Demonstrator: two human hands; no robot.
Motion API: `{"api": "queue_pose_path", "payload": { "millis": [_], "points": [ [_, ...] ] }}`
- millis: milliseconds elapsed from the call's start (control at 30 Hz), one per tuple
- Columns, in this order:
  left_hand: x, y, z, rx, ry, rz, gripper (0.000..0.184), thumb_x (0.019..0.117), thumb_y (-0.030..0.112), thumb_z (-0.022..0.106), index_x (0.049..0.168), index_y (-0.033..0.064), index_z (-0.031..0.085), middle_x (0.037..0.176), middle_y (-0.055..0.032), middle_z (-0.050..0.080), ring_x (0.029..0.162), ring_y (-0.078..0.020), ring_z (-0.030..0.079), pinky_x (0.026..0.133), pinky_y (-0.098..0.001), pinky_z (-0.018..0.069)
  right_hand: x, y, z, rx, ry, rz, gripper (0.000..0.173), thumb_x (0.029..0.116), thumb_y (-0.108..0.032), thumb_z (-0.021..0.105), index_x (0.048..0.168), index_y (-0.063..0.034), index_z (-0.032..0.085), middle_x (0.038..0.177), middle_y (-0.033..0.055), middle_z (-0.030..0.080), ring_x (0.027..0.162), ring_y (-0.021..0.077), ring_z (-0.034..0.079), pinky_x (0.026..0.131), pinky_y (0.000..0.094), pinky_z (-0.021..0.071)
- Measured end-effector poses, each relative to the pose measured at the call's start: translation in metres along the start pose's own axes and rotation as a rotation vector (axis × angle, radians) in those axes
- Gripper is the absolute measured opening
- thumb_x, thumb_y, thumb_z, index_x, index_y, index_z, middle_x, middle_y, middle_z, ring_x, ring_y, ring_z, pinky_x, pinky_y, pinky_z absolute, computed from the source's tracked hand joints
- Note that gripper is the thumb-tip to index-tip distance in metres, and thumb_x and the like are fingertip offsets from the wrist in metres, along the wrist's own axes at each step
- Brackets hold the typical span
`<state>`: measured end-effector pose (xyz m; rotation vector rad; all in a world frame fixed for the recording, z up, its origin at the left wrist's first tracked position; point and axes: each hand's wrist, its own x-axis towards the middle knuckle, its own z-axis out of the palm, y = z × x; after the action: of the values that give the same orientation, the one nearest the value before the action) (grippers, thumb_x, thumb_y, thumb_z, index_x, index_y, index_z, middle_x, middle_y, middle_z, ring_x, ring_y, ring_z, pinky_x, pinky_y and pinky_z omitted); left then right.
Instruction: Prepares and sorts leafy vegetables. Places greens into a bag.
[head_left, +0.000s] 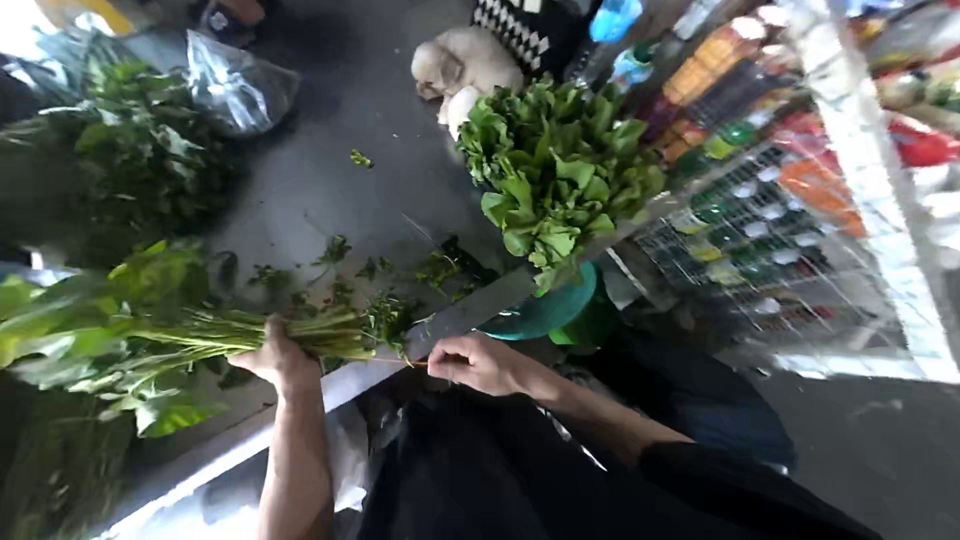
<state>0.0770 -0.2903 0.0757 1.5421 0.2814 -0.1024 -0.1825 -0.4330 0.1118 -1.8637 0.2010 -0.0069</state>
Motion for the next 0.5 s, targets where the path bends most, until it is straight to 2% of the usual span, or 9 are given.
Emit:
{"api": "queue_pose_path", "payload": {
  "millis": [67, 100, 167, 200, 267, 333, 400, 467, 500],
  "points": [
    [-0.026, -0.006, 0.003, 0.093, 0.032, -0.069, 0.097, 0.0913, 0.009, 0.073, 0.161, 0.0102, 0.005, 0.149, -0.0232, 0.045, 0.124, -0.0291, 0.059, 0.096, -0.0464, 0.0567, 0.009, -0.008, -0.012, 0.029, -0.028, -0.158, 0.026, 0.106, -0.02, 0.057, 0.11, 0.0006, 0.072, 0.095, 0.0105, 0.073, 0.082, 0.0095, 0.067, 0.077, 0.0244, 0.056],
    [-0.038, -0.007, 0.006, 0.089, 0.04, -0.092, 0.095, 0.0922, 0.011, 0.073, 0.162, 0.0115, 0.007, 0.148, -0.0225, 0.047, 0.124, -0.0296, 0.06, 0.096, -0.048, 0.0563, 0.017, -0.007, -0.013, 0.015, -0.057, -0.173, 0.026, 0.1065, -0.02, 0.056, 0.111, 0.0005, 0.072, 0.095, 0.0109, 0.073, 0.082, 0.0107, 0.067, 0.078, 0.0259, 0.0561],
    [-0.052, -0.011, 0.015, -0.016, 0.036, -0.112, 0.083, 0.0944, 0.013, 0.072, 0.158, 0.0129, 0.018, 0.132, -0.019, 0.058, 0.109, -0.0276, 0.067, 0.087, -0.0482, 0.0597, 0.033, 0.0, -0.009, -0.004, -0.097, -0.128, 0.028, 0.1077, -0.019, 0.051, 0.114, 0.0003, 0.071, 0.092, 0.0103, 0.072, 0.08, 0.0115, 0.067, 0.078, 0.0273, 0.057],
    [-0.054, -0.013, 0.02, -0.081, 0.021, -0.106, 0.076, 0.0953, 0.013, 0.071, 0.154, 0.0117, 0.023, 0.123, -0.0176, 0.062, 0.1, -0.0265, 0.07, 0.082, -0.0469, 0.0614, 0.037, 0.002, -0.005, 0.024, -0.094, -0.099, 0.028, 0.1083, -0.019, 0.05, 0.114, 0.0, 0.071, 0.089, 0.008, 0.071, 0.077, 0.0088, 0.067, 0.075, 0.0248, 0.057],
    [-0.05, -0.013, 0.024, -0.161, 0.013, -0.076, 0.072, 0.0969, 0.011, 0.069, 0.152, 0.0092, 0.022, 0.12, -0.0178, 0.063, 0.095, -0.0261, 0.071, 0.081, -0.0448, 0.0625, 0.04, -0.001, 0.0, 0.09, -0.058, -0.052, 0.028, 0.1087, -0.02, 0.05, 0.115, -0.0009, 0.07, 0.086, 0.004, 0.07, 0.074, 0.0052, 0.067, 0.072, 0.0219, 0.0579],
    [-0.046, -0.013, 0.02, -0.17, 0.052, -0.034, 0.079, 0.0949, 0.008, 0.07, 0.154, 0.008, 0.018, 0.124, -0.0202, 0.06, 0.097, -0.0274, 0.071, 0.083, -0.0444, 0.0626, 0.039, -0.003, 0.006, 0.108, 0.022, -0.04, 0.026, 0.1073, -0.02, 0.053, 0.115, -0.0027, 0.071, 0.085, 0.0018, 0.071, 0.073, 0.0042, 0.068, 0.07, 0.022, 0.0596],
    [-0.044, -0.015, 0.016, -0.131, 0.098, 0.01, 0.083, 0.0919, 0.007, 0.073, 0.153, 0.0076, 0.017, 0.124, -0.0214, 0.06, 0.096, -0.0276, 0.072, 0.082, -0.0444, 0.063, 0.041, -0.001, 0.01, 0.042, 0.108, -0.116, 0.024, 0.1052, -0.02, 0.056, 0.113, -0.0047, 0.073, 0.089, 0.0015, 0.073, 0.075, 0.0029, 0.067, 0.07, 0.0208, 0.0581],
    [-0.047, -0.015, 0.015, -0.029, 0.132, 0.03, 0.087, 0.0893, 0.009, 0.076, 0.153, 0.0065, 0.018, 0.129, -0.0216, 0.058, 0.105, -0.0263, 0.069, 0.088, -0.0439, 0.0611, 0.044, -0.002, 0.011, -0.076, 0.192, -0.227, 0.02, 0.1023, -0.018, 0.06, 0.11, -0.0063, 0.075, 0.095, 0.0029, 0.074, 0.081, 0.0026, 0.067, 0.076, 0.0192, 0.0575],
    [-0.05, -0.015, 0.017, 0.04, 0.152, 0.038, 0.089, 0.0868, 0.01, 0.079, 0.153, 0.0057, 0.019, 0.131, -0.0208, 0.058, 0.11, -0.0249, 0.067, 0.092, -0.043, 0.059, 0.046, -0.003, 0.012, -0.143, 0.243, -0.259, 0.019, 0.1001, -0.017, 0.062, 0.107, -0.0071, 0.076, 0.092, 0.0031, 0.072, 0.08, 0.0037, 0.067, 0.075, 0.0196, 0.0576]
  ]
}}
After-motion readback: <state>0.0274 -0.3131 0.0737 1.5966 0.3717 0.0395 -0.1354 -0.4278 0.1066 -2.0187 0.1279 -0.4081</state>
